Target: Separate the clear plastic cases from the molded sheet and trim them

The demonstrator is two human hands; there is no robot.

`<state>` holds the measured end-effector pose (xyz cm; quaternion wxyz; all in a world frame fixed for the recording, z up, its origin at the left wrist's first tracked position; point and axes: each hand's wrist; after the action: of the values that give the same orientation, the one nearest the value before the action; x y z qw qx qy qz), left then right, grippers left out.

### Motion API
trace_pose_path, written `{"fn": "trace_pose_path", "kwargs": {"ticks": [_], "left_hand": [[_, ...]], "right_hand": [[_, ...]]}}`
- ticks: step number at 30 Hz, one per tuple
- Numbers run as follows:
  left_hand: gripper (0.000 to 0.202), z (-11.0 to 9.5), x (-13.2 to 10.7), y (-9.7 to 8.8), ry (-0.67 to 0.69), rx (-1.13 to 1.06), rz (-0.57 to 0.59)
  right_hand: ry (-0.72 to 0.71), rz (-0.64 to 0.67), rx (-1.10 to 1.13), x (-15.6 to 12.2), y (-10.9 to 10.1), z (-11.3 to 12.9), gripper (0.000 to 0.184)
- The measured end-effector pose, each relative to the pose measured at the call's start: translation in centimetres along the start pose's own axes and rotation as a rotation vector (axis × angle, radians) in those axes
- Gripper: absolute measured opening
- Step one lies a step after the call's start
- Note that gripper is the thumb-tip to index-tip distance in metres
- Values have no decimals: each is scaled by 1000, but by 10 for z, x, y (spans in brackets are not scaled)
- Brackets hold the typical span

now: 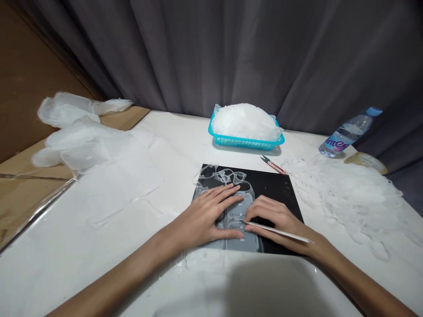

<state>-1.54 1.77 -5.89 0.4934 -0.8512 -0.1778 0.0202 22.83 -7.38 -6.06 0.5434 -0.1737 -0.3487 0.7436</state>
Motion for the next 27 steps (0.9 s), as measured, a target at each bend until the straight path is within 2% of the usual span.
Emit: {"fn": "trace_pose_path", "kwargs": {"ticks": [4, 9, 15, 20, 23, 25, 27], "left_hand": [[83, -4, 0, 1, -25, 24, 22], [81, -5, 0, 2, -19, 17, -16], [79, -3, 2, 3, -18, 7, -8], [81, -2, 1, 3, -16, 30, -6], [82, -1, 0, 5, -33, 35, 0], [88, -1, -1, 5, -49, 24, 9], [99, -2, 0, 4, -54, -5, 20]], "right_hand": [[-78, -38, -111, 2, 4, -2, 10], [-176, -86, -290, 2, 5, 0, 13], [-213, -90, -442, -3, 1, -3, 19], [-273, -190, -557, -3, 14, -7, 14], [-271, -191, -617, -5, 25, -7, 24], [-300, -157, -639, -4, 26, -8, 26], [-301, -141, -578, 2, 14, -12, 22]]}}
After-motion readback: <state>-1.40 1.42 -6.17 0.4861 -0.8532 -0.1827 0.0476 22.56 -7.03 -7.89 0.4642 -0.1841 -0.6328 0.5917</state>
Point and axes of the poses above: each hand's wrist, its own x-axis towards the middle knuckle, its own y-axis out of the palm, z = x × y, and after that the axes turned 12 degrees about y, right-handed
